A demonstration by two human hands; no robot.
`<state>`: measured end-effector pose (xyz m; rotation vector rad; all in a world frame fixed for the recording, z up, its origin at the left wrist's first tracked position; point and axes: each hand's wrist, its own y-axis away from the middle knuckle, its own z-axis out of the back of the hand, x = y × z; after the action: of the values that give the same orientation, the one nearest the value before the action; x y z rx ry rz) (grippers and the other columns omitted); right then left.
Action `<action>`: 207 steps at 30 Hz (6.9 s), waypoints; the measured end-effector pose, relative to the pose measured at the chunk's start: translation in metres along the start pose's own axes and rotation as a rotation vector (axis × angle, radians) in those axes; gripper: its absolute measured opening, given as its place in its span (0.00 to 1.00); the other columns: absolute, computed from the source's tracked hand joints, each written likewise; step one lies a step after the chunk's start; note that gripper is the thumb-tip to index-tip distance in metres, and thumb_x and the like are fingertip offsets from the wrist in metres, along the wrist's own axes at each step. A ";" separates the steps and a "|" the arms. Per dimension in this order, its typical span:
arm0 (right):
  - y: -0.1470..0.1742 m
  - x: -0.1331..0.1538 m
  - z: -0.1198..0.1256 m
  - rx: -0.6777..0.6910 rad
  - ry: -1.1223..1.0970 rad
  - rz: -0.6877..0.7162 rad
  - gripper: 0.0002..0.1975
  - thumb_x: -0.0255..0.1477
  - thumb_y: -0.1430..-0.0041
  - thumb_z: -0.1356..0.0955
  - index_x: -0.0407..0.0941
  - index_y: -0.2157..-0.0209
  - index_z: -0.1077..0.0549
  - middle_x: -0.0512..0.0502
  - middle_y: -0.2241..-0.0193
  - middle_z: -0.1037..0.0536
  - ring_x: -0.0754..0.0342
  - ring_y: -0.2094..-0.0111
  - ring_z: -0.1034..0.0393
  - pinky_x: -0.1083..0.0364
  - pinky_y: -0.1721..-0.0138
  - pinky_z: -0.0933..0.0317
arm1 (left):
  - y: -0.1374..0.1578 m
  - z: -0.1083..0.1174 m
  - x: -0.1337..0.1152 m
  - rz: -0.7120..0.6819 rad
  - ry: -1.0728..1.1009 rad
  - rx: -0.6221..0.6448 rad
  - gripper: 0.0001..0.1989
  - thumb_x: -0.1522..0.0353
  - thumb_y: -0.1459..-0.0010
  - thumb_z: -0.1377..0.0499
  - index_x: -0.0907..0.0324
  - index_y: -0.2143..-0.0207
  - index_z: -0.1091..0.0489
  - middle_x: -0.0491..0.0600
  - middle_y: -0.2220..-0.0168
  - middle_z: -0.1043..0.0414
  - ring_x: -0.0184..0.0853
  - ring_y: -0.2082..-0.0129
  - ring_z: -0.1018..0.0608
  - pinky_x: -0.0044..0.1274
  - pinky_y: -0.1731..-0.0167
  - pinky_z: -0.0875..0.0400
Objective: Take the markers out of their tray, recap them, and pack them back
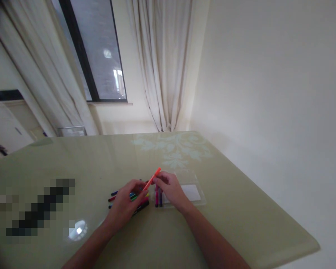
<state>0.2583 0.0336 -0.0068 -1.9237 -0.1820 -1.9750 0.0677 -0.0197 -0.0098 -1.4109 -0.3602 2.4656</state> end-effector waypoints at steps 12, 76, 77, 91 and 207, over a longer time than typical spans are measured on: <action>-0.009 -0.003 0.043 -0.146 0.225 -0.138 0.15 0.39 0.44 0.29 0.42 0.62 0.20 0.48 0.74 0.21 0.55 0.75 0.29 0.58 0.74 0.36 | 0.018 -0.021 -0.004 -0.329 -0.432 0.269 0.24 0.70 0.37 0.37 0.52 0.40 0.33 0.51 0.41 0.27 0.44 0.42 0.27 0.40 0.42 0.31; -0.004 0.002 0.015 -0.146 -0.129 -0.141 0.25 0.50 0.45 0.27 0.42 0.58 0.20 0.42 0.65 0.18 0.53 0.68 0.24 0.58 0.69 0.35 | 0.011 -0.010 0.001 -0.233 -0.233 0.043 0.11 0.66 0.33 0.42 0.52 0.49 0.29 0.50 0.53 0.23 0.38 0.53 0.22 0.30 0.52 0.26; -0.006 0.003 0.025 -0.188 -0.093 -0.129 0.25 0.49 0.45 0.27 0.42 0.58 0.20 0.42 0.66 0.18 0.54 0.69 0.25 0.58 0.70 0.35 | 0.013 -0.011 0.001 -0.270 -0.278 0.076 0.13 0.66 0.33 0.42 0.52 0.47 0.29 0.50 0.51 0.23 0.39 0.51 0.22 0.32 0.49 0.26; 0.000 -0.009 0.034 -0.047 0.393 -0.287 0.05 0.29 0.44 0.28 0.44 0.65 0.20 0.50 0.81 0.21 0.54 0.80 0.26 0.58 0.79 0.33 | 0.017 -0.028 -0.006 -0.377 -0.584 0.371 0.23 0.73 0.35 0.41 0.50 0.39 0.33 0.50 0.42 0.26 0.44 0.45 0.25 0.39 0.44 0.29; 0.000 0.005 0.012 -0.026 -0.269 -0.133 0.21 0.44 0.49 0.23 0.44 0.58 0.21 0.46 0.67 0.17 0.52 0.67 0.22 0.54 0.62 0.32 | 0.016 -0.020 0.000 -0.241 -0.201 -0.085 0.10 0.68 0.32 0.44 0.53 0.49 0.30 0.51 0.51 0.28 0.39 0.51 0.23 0.30 0.50 0.25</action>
<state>0.2693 0.0367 -0.0015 -2.2424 -0.3649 -1.7975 0.0833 -0.0330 -0.0258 -1.0779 -0.6451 2.4197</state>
